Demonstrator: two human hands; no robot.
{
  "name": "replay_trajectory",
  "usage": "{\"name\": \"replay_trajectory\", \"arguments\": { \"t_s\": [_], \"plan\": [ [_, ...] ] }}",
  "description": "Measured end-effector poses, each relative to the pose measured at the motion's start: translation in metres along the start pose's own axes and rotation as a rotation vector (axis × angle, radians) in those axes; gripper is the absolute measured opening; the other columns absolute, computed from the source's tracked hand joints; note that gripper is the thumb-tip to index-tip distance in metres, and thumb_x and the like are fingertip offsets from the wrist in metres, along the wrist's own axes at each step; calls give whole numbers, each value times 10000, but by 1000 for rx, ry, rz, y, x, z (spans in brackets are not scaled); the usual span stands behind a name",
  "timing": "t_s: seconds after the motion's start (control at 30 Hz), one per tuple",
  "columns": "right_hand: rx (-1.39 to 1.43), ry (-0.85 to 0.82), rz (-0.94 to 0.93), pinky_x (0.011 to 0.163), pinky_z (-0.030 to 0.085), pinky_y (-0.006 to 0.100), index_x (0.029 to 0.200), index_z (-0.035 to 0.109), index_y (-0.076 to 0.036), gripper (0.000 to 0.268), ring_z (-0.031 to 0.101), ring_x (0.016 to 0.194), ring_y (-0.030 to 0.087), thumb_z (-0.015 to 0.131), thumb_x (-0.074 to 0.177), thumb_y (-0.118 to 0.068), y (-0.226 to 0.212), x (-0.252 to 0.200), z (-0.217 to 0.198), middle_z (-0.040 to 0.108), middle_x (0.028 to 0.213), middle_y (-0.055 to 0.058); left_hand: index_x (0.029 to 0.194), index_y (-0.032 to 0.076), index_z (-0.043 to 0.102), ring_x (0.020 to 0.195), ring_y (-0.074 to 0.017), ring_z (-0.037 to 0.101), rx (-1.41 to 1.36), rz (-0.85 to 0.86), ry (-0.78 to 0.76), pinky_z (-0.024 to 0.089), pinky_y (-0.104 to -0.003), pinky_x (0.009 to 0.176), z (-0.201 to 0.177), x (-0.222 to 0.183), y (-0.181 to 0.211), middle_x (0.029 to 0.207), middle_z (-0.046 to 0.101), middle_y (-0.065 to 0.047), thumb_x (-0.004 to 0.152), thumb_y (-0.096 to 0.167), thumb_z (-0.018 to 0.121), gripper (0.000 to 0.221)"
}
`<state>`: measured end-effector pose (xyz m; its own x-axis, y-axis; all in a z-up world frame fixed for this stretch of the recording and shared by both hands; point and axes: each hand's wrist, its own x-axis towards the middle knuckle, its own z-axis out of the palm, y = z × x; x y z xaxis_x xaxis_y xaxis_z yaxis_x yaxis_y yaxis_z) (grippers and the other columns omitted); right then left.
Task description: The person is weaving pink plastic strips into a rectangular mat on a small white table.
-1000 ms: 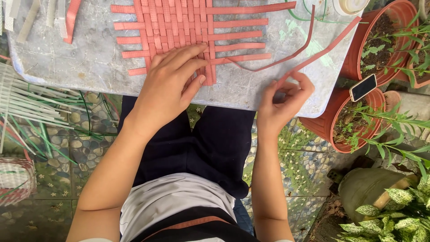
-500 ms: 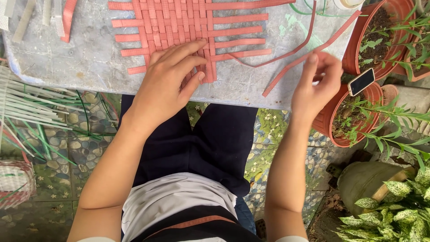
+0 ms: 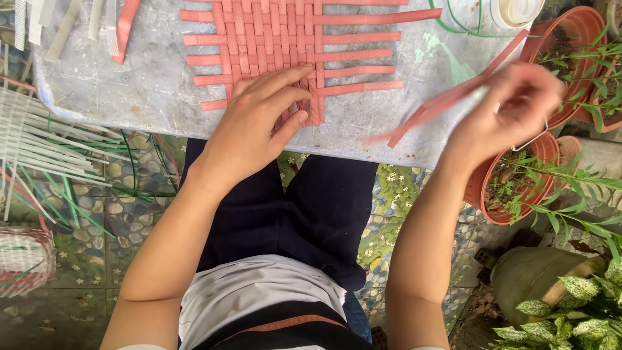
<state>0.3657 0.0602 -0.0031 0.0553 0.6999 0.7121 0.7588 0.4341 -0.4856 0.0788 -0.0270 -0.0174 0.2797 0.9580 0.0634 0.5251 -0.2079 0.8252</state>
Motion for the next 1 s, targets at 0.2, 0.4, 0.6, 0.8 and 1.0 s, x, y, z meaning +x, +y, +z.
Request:
{"name": "replay_trajectory", "arguments": {
  "t_s": [0.2, 0.4, 0.6, 0.8, 1.0],
  "plan": [
    [585, 92, 232, 488, 368, 242, 970, 491, -137, 121, 467, 574, 155, 486, 1059, -219, -54, 5, -19, 538, 768, 72, 1163, 52, 639, 1312, -280, 480, 33, 12, 4, 309, -449, 1004, 1, -1, 2, 1432, 508, -102, 983, 149, 565, 218],
    [778, -287, 312, 556, 448, 287, 1104, 443, -148, 79, 496, 589, 178, 381, 1096, -100, -104, -32, -6, 507, 778, 79, 1256, 20, 575, 1287, -328, 493, 64, 75, 48, 313, -515, 1060, -4, -2, 25, 1394, 519, -156, 1001, 407, 428, 487],
    [724, -838, 598, 629, 436, 223, 986, 453, -91, 37, 555, 685, 100, 489, 986, -82, -122, -85, -24, 588, 783, 40, 1063, 16, 629, 883, -264, 605, -18, 287, 251, 466, -412, 784, 11, -22, 50, 979, 616, -101, 966, 287, 539, 301],
    [814, -787, 563, 562, 542, 264, 1017, 622, 22, 114, 644, 563, 153, 556, 924, 17, -122, -108, -31, 677, 692, 97, 827, 181, 702, 560, -144, 558, -108, 196, 414, 512, -244, 551, 24, -31, 39, 704, 559, 68, 966, 206, 619, 163],
    [722, -701, 270, 488, 479, 264, 942, 646, 0, 111, 580, 537, 184, 550, 946, -54, -127, -96, -32, 642, 726, 81, 774, 120, 686, 467, -181, 543, -607, 121, 300, 484, -287, 468, 18, -36, 65, 586, 571, 20, 934, 145, 626, 172]
  ]
}}
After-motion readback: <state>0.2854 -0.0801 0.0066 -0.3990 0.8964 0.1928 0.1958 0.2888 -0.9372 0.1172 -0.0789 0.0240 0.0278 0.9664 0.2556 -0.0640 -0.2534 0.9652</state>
